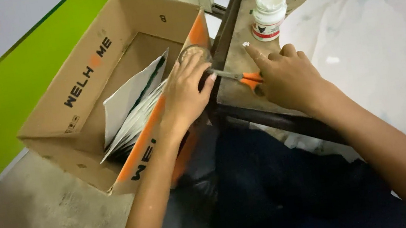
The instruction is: Smoothing kite paper over a bamboo frame and cutting it to size using scissors.
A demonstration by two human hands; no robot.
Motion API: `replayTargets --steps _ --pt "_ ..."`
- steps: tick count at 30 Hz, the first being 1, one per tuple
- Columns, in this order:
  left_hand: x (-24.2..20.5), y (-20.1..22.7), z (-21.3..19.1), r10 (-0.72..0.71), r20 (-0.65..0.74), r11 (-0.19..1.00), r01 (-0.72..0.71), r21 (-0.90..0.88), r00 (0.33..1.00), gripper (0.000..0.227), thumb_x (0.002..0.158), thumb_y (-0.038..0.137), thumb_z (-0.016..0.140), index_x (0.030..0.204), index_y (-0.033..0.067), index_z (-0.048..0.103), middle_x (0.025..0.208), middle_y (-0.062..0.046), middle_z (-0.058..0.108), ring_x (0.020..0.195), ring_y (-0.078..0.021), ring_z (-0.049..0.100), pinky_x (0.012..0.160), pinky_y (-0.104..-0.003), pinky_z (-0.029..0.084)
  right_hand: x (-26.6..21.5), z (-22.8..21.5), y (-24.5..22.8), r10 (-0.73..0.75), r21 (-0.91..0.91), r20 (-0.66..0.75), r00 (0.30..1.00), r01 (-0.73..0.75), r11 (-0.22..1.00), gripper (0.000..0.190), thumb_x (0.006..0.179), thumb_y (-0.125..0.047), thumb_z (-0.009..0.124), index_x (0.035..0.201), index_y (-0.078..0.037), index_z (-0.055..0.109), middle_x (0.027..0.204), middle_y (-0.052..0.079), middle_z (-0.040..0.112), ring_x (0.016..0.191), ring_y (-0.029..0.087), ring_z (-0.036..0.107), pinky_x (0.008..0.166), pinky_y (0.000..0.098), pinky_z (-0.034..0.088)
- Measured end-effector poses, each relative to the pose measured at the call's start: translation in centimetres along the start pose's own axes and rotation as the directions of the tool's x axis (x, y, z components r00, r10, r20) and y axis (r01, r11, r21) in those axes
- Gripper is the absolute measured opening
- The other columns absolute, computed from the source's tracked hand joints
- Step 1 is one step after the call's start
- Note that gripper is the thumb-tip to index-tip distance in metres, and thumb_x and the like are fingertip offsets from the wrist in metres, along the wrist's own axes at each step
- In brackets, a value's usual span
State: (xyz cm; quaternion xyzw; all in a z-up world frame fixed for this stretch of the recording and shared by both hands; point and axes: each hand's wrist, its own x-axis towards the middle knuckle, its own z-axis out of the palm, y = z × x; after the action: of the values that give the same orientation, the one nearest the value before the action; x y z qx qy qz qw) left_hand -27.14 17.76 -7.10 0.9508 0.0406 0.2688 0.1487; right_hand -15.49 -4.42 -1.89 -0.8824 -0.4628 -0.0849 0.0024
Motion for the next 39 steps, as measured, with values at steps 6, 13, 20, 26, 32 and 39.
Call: replayTargets --steps 6,13,20,26,32,39 --pt "1.4 2.0 0.4 0.024 -0.063 0.993 -0.031 -0.114 0.998 0.03 0.107 0.028 0.061 0.122 0.005 0.07 0.156 -0.019 0.048 0.149 -0.0405 0.035 0.123 -0.06 0.023 0.0 2.6 1.3 0.095 -0.038 0.063 0.994 -0.092 0.995 0.078 0.083 -0.05 0.07 0.149 -0.017 0.044 0.088 0.019 0.073 0.087 0.045 0.073 0.072 0.0523 0.06" --pt "3.4 5.3 -0.4 0.09 -0.163 0.97 -0.123 -0.209 0.983 0.024 0.106 0.023 0.063 0.121 0.0062 0.071 0.161 -0.014 0.043 0.153 -0.0374 0.03 0.123 -0.063 0.021 -3.4 -5.1 2.8 0.178 -0.012 0.232 0.956 -0.18 0.984 0.075 0.087 -0.03 0.068 0.154 -0.014 0.039 0.09 0.027 0.075 0.089 0.049 0.075 0.074 0.0556 0.061" --pt "6.3 9.9 1.1 0.186 -0.309 0.898 -0.289 -0.331 0.933 0.018 0.103 0.021 0.068 0.119 0.0135 0.071 0.133 -0.004 0.06 0.135 -0.0288 0.052 0.122 -0.05 0.03 -9.3 -10.9 7.7 0.391 0.403 0.303 0.869 -0.489 0.774 0.084 0.084 -0.013 0.065 0.161 -0.016 0.033 0.112 0.024 0.075 0.109 0.047 0.07 0.093 0.0596 0.054" --pt "7.9 18.6 2.1 0.309 -0.383 0.703 -0.48 -0.524 0.87 0.009 0.104 0.006 0.063 0.108 0.0001 0.068 0.099 -0.012 0.063 0.095 -0.0262 0.057 0.085 -0.036 0.051 -18.3 -11.1 11.8 0.561 0.811 0.219 0.798 -0.468 0.35 0.079 0.092 -0.007 0.063 0.163 -0.016 0.03 0.085 0.008 0.068 0.091 0.02 0.067 0.082 0.0332 0.048" --pt "8.5 26.6 7.6 0.605 -0.382 0.549 -0.713 -0.435 0.699 0.022 0.106 0.016 0.055 0.086 0.0061 0.056 0.08 -0.005 0.057 0.075 -0.025 0.044 0.074 -0.039 0.036 -28.2 -7.4 14.0 0.684 0.986 0.053 0.728 -0.148 0.081 0.082 0.084 0.001 0.067 0.157 -0.012 0.031 0.089 0.019 0.068 0.092 0.032 0.074 0.092 0.0444 0.06" --pt "9.5 31.6 12.3 0.79 0.208 0.595 -0.639 -0.487 0.577 0.075 0.093 0.067 0.054 0.146 0.0146 0.053 0.157 -0.013 0.046 0.151 -0.0362 0.032 0.121 -0.059 0.023 -35.7 -2.8 13.3 0.696 0.997 0.022 0.718 0.031 -0.064 0.112 0.066 -0.038 0.085 0.161 -0.011 0.032 0.1 0.013 0.068 0.092 0.027 0.074 0.087 0.0456 0.064"
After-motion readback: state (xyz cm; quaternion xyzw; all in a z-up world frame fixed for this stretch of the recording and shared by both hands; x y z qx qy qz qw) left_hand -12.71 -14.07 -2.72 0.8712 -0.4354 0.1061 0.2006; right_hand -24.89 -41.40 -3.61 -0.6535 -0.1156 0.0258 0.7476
